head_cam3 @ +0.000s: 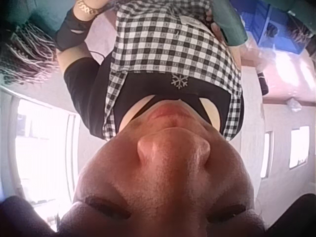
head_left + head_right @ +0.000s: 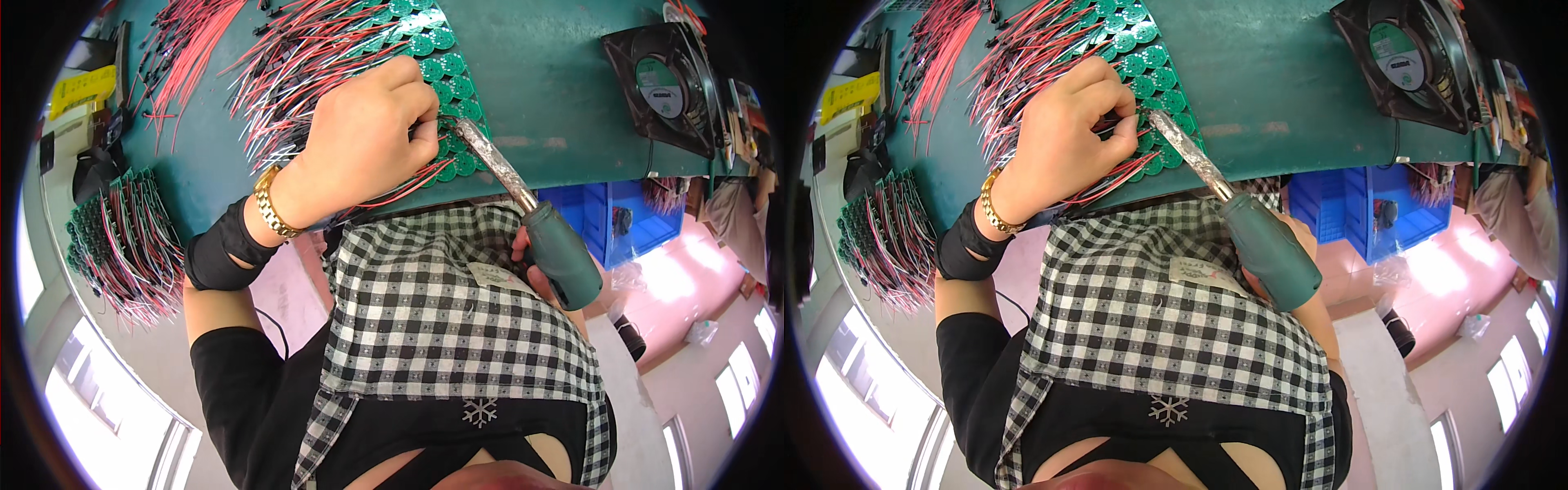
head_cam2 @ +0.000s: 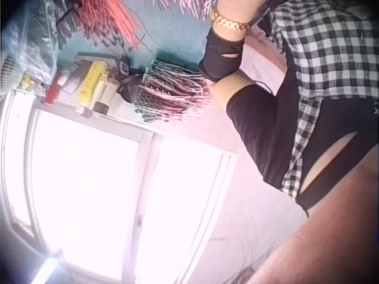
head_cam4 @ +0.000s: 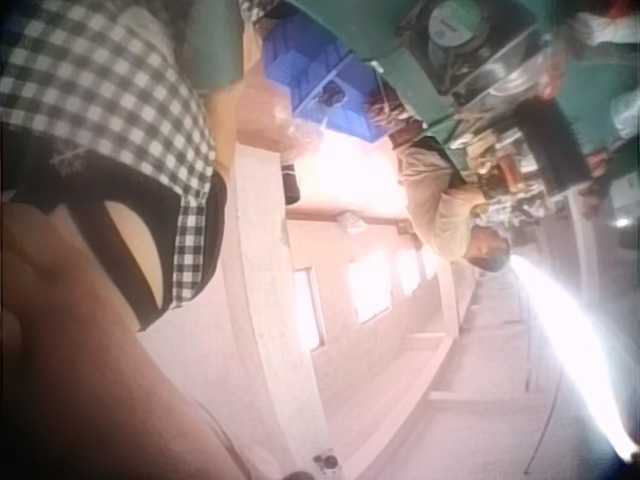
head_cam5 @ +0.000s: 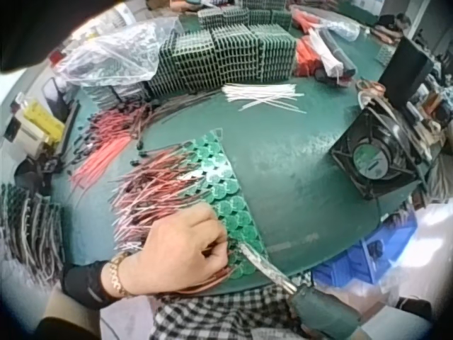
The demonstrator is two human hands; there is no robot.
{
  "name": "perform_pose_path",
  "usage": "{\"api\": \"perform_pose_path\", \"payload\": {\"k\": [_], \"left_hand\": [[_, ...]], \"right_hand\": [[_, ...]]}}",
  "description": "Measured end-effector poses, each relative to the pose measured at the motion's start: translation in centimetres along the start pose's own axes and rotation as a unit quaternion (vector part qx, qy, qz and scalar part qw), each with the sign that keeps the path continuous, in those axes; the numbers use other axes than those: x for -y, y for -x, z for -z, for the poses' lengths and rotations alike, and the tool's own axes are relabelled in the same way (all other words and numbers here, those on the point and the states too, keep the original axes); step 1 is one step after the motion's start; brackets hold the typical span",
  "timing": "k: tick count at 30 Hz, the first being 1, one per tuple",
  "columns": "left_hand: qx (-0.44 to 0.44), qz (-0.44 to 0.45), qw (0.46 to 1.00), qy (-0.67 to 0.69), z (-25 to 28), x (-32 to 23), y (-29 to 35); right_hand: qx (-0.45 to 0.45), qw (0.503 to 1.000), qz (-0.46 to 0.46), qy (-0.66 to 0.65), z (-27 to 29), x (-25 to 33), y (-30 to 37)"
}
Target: The person solders wires onto circuit boards by positioning the wire ends on the board terminals and applying a soldering iron.
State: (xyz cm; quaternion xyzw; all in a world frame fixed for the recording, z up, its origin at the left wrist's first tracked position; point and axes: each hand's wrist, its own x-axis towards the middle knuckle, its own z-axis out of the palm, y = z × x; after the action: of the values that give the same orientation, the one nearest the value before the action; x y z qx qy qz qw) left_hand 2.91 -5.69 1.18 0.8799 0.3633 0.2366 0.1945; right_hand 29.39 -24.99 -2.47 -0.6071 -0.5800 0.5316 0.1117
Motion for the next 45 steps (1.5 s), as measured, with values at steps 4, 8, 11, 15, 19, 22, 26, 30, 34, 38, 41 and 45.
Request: {"api": "perform_pose_path", "payload": {"k": [4, 8, 11, 15, 19, 22, 26, 30, 34, 38, 41, 45], "left_hand": [[0.002, 0.003, 1.000, 0.007, 0.0, 0.0, 0.0], [-0.002, 0.003, 1.000, 0.015, 0.1, 0.0, 0.0], [-0.007, 0.004, 1.000, 0.010, 0.0, 0.0, 0.0], [0.006, 0.012, 1.000, 0.012, 0.1, -0.3, -0.1], [0.005, 0.014, 1.000, 0.013, 0.1, -0.3, 0.0], [0.002, 0.012, 1.000, 0.012, 0.0, -0.2, -0.1], [0.006, 0.013, 1.000, 0.011, 0.1, 0.0, -0.4], [-0.012, 0.012, 1.000, 0.017, 0.4, 0.1, 0.0], [0.000, 0.018, 1.000, -0.001, 0.4, -0.3, 0.2], [-0.010, 0.003, 1.000, 0.026, 0.0, -0.4, 0.2], [-0.016, -0.024, 0.999, 0.017, 0.7, -0.4, 0.2], [-0.006, 0.031, 0.998, -0.053, 4.7, 0.2, -2.6]], "right_hand": [[0.011, 0.997, -0.021, -0.067, 0.0, -1.1, -0.1], [0.015, 0.996, -0.060, -0.059, -0.1, -1.3, 0.0], [0.018, 0.959, 0.042, -0.280, 1.6, 3.7, -0.1], [-0.065, 0.919, 0.077, -0.381, 0.5, 4.1, 0.5], [-0.049, 0.962, 0.079, -0.256, 1.2, 4.6, -0.1], [-0.014, 0.969, 0.067, -0.237, 2.3, 4.9, -0.6], [0.064, 0.992, 0.026, -0.110, 4.1, 5.5, -1.5], [-0.191, 0.979, 0.061, 0.025, 0.5, 5.0, -2.0], [-0.150, 0.949, -0.165, -0.224, 1.5, 6.5, -2.4], [-0.161, 0.961, -0.013, -0.223, 0.5, 4.0, -2.0], [-0.137, 0.963, 0.138, -0.188, 0.7, 1.6, -2.9], [-0.075, 0.941, 0.184, -0.273, 1.6, 2.2, -4.0]]}}
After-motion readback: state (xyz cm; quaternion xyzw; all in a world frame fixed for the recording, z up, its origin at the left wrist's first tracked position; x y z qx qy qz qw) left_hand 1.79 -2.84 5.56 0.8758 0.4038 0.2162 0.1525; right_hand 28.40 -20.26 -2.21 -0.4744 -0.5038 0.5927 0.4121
